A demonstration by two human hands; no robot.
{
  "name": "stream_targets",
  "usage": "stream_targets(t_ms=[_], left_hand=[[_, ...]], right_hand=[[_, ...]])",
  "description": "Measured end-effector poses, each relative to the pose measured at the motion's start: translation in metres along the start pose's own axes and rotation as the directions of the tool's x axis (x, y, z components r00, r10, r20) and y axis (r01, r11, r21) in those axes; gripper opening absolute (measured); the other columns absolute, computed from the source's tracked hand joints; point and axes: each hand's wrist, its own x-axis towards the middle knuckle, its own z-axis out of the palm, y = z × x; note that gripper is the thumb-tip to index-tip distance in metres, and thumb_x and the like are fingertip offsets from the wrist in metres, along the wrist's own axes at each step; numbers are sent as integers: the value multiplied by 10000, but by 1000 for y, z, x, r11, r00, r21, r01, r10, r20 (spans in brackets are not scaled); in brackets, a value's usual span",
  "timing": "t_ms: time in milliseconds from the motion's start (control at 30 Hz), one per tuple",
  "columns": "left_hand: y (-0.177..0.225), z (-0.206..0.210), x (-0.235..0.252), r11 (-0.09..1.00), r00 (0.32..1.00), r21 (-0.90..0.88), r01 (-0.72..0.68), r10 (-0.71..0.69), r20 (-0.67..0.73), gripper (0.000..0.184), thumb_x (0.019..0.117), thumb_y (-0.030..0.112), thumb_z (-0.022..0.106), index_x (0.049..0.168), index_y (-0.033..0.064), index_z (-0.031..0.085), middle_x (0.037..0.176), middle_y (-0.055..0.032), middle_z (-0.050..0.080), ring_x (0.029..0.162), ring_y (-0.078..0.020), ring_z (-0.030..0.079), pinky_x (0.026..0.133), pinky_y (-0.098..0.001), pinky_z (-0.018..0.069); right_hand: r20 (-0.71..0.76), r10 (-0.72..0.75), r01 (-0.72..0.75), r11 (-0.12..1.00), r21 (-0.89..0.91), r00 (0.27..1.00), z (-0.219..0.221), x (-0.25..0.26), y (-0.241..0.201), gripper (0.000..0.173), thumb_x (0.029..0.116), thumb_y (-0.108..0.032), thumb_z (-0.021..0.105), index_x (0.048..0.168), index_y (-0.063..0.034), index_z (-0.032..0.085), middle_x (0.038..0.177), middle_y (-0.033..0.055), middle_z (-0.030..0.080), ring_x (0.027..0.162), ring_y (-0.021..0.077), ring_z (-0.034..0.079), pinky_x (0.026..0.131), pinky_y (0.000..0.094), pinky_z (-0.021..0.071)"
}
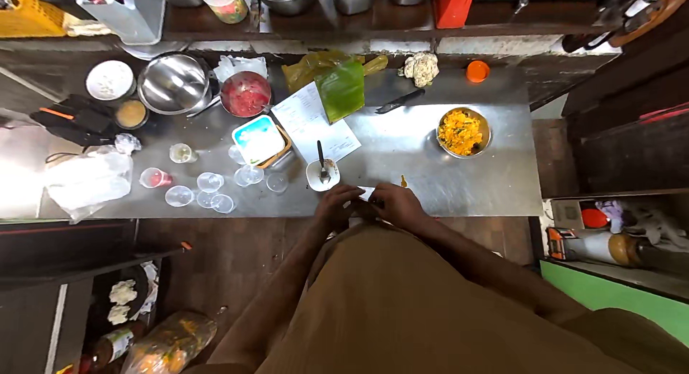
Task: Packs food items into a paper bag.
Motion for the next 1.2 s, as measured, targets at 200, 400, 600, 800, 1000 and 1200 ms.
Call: stream_targets(t_ms=[200, 400, 600, 800, 1000, 1200], left_hand=[[1, 0, 1, 998, 999, 62, 25, -26, 22, 132, 952, 89, 694, 1018, 142, 796, 1029, -18, 753, 989, -146, 699, 924, -346, 579], [-4, 5, 2, 996, 998, 69, 58, -58, 0, 125, 937, 100, 705, 990, 164, 799, 994, -2, 749, 967, -135, 694, 905, -343, 580], [1, 5, 9, 996, 996, 38, 86, -86, 17, 124, 919, 97, 713, 971, 171, 799, 983, 13, 748, 973, -132, 692, 904, -369, 582], [0, 5, 14, 988, 988, 19, 151, -151, -10, 89, 898, 118, 743, 942, 175, 796, 962, 24, 749, 968, -116, 694, 900, -359, 584], [1, -4, 18, 973, 971, 29, 228, -229, 65, 72, 913, 117, 738, 925, 167, 787, 964, 29, 739, 971, -117, 689, 910, -376, 581], [2, -4, 18, 980, 961, 14, 200, -199, 194, 302, 922, 92, 706, 1215, 159, 741, 1022, -39, 699, 962, -179, 669, 908, -407, 577]], right_hand=[[120, 116, -124, 990, 64, 986, -19, 4, -10, 347, 920, -335, 728, 1220, -160, 702, 1054, 55, 700, 931, 233, 690, 814, 500, 593], [160, 291, -308, 946, 99, 943, -49, -2, -12, 699, 950, -439, 655, 1516, -127, 388, 1160, 154, 640, 1031, 316, 662, 846, 533, 584], [223, 215, -205, 976, -70, 951, -41, 14, -34, 387, 877, -309, 786, 1159, -71, 668, 988, 150, 684, 956, 340, 677, 796, 519, 591], [209, 182, -145, 973, -180, 961, -17, 18, -39, 241, 907, -262, 753, 1033, -59, 724, 1127, 124, 666, 1101, 334, 624, 860, 481, 589], [230, 222, -171, 960, -220, 948, -25, 19, -48, 237, 924, -199, 712, 1092, -32, 697, 1156, 151, 631, 1062, 325, 644, 850, 474, 590], [129, 298, -271, 944, -189, 946, -59, -1, -31, 333, 844, -336, 805, 1078, -107, 739, 1113, 95, 672, 993, 282, 677, 824, 509, 595]])
